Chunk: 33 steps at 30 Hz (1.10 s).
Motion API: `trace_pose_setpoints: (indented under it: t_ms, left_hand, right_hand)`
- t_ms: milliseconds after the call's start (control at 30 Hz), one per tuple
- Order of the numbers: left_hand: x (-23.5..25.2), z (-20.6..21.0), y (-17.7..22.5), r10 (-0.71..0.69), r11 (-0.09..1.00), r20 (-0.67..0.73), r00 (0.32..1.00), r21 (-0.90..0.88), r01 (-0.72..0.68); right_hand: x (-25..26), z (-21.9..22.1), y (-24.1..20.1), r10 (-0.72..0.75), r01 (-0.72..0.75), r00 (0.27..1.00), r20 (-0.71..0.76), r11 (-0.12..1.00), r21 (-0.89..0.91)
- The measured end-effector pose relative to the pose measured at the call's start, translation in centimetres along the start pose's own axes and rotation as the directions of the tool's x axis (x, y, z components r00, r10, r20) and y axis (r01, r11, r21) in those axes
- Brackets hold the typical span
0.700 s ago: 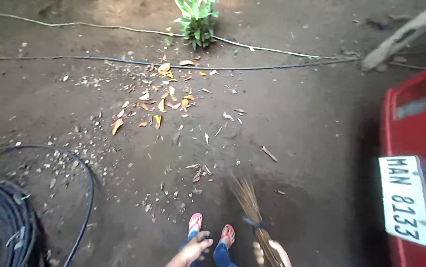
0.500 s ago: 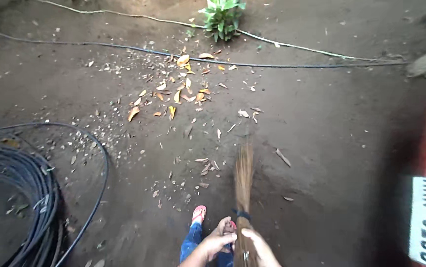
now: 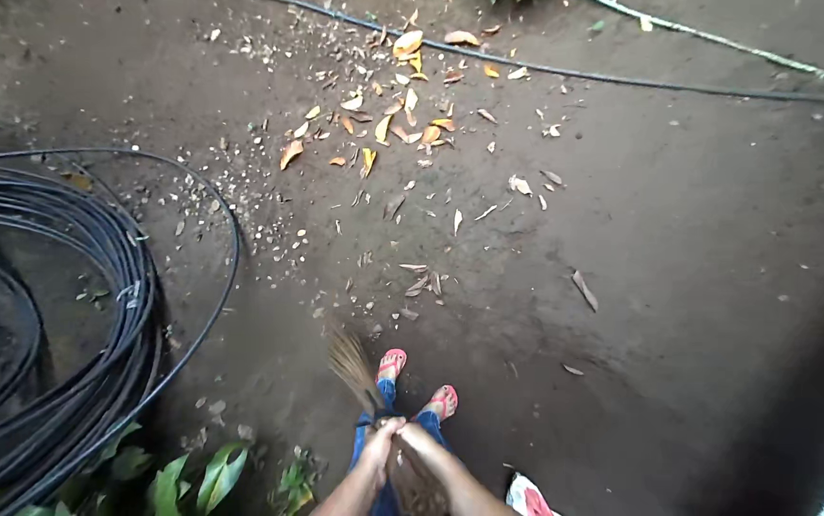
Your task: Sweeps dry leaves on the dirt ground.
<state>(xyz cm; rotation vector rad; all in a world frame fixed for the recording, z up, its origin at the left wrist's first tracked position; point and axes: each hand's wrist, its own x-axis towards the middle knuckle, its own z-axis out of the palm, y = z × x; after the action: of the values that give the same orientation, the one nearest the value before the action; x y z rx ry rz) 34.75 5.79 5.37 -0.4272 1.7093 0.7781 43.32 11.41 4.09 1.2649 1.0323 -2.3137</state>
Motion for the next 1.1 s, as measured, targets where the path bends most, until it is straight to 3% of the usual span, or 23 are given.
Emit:
trace_pose_setpoints:
  t_ms: [67, 133, 200, 233, 300, 367, 433, 567, 633, 700, 767, 800, 867, 933, 1000, 1100]
  left_hand:
    - [1.8, 3.8, -0.1, 0.038, 0.993, 0.161, 0.986, 0.108, -0.056]
    - [2.3, 8.2, 0.5, 0.085, 0.966, 0.384, 0.919, 0.193, -0.17]
    - [1.9, 11.9, 1.9, 0.088, 0.94, 0.579, 0.81, 0.222, -0.261]
    - [1.5, 12.8, 2.8, 0.082, 0.933, 0.637, 0.767, 0.222, -0.284]
    - [1.0, 12.7, 4.3, 0.108, 0.925, 0.694, 0.712, 0.193, -0.328]
    - [0.4, 9.9, 5.6, 0.134, 0.894, 0.71, 0.691, 0.214, -0.394]
    - [-1.0, 6.2, 6.2, 0.151, 0.872, 0.642, 0.752, 0.272, -0.406]
    - [-1.7, 0.0, 3.6, 0.204, 0.964, 0.197, 0.959, 0.127, -0.232]
    - [0.8, -1.5, 3.3, 0.162, 0.987, -0.007, 0.987, 0.009, -0.162]
    - [4.3, -1.3, 4.3, 0.086, 0.995, -0.11, 0.99, -0.033, -0.09]
    - [7.4, 0.2, 6.3, 0.055, 0.998, -0.059, 0.997, 0.021, -0.054]
    - [8.4, 1.2, 7.7, 0.057, 0.994, 0.027, 0.998, 0.087, -0.059]
    - [9.5, 3.1, 10.5, 0.068, 0.96, 0.241, 0.968, 0.247, -0.129]
    - [10.0, 4.3, 13.3, 0.084, 0.93, 0.413, 0.907, 0.295, -0.22]
    - [9.5, 2.9, 15.1, 0.101, 0.935, 0.496, 0.863, 0.25, -0.253]
    - [7.7, -4.3, 17.3, 0.169, 0.938, 0.475, 0.864, 0.19, -0.289]
  right_hand:
    - [0.3, -3.2, 2.2, -0.066, 0.112, 0.98, -0.186, 0.962, 0.249]
    - [-0.8, -6.1, 3.4, -0.091, 0.328, 0.876, -0.473, 0.831, 0.448]
    - [-2.8, -8.6, 2.5, -0.111, 0.484, 0.738, -0.665, 0.773, 0.409]
    - [-3.7, -9.2, 1.5, -0.114, 0.505, 0.708, -0.697, 0.772, 0.386]
    - [-4.6, -8.9, -0.9, -0.095, 0.494, 0.728, -0.679, 0.76, 0.423]
    - [-4.6, -7.0, -2.3, -0.089, 0.456, 0.794, -0.602, 0.742, 0.492]
    - [-4.0, -4.1, -2.7, -0.088, 0.382, 0.859, -0.504, 0.766, 0.517]
    - [0.1, 1.3, -1.7, -0.067, 0.164, 0.966, -0.251, 0.907, 0.387]
    - [4.1, 2.2, -2.2, -0.05, 0.08, 0.99, -0.136, 0.97, 0.228]
    - [7.7, 0.9, -3.9, -0.008, 0.008, 1.0, -0.028, 1.0, -0.003]
    - [9.9, -1.5, -5.8, 0.022, -0.029, 0.998, -0.051, 0.987, -0.155]
    - [10.3, -2.6, -6.4, -0.007, -0.01, 0.991, -0.133, 0.992, -0.129]
    - [10.4, -3.7, -6.3, -0.113, 0.165, 0.911, -0.397, 0.981, 0.101]
    - [10.3, -4.0, -7.2, -0.159, 0.376, 0.801, -0.578, 0.884, 0.278]
    - [9.8, -2.1, -9.4, -0.125, 0.393, 0.786, -0.606, 0.858, 0.332]
    - [9.8, 3.8, -12.6, -0.109, 0.271, 0.869, -0.482, 0.92, 0.282]
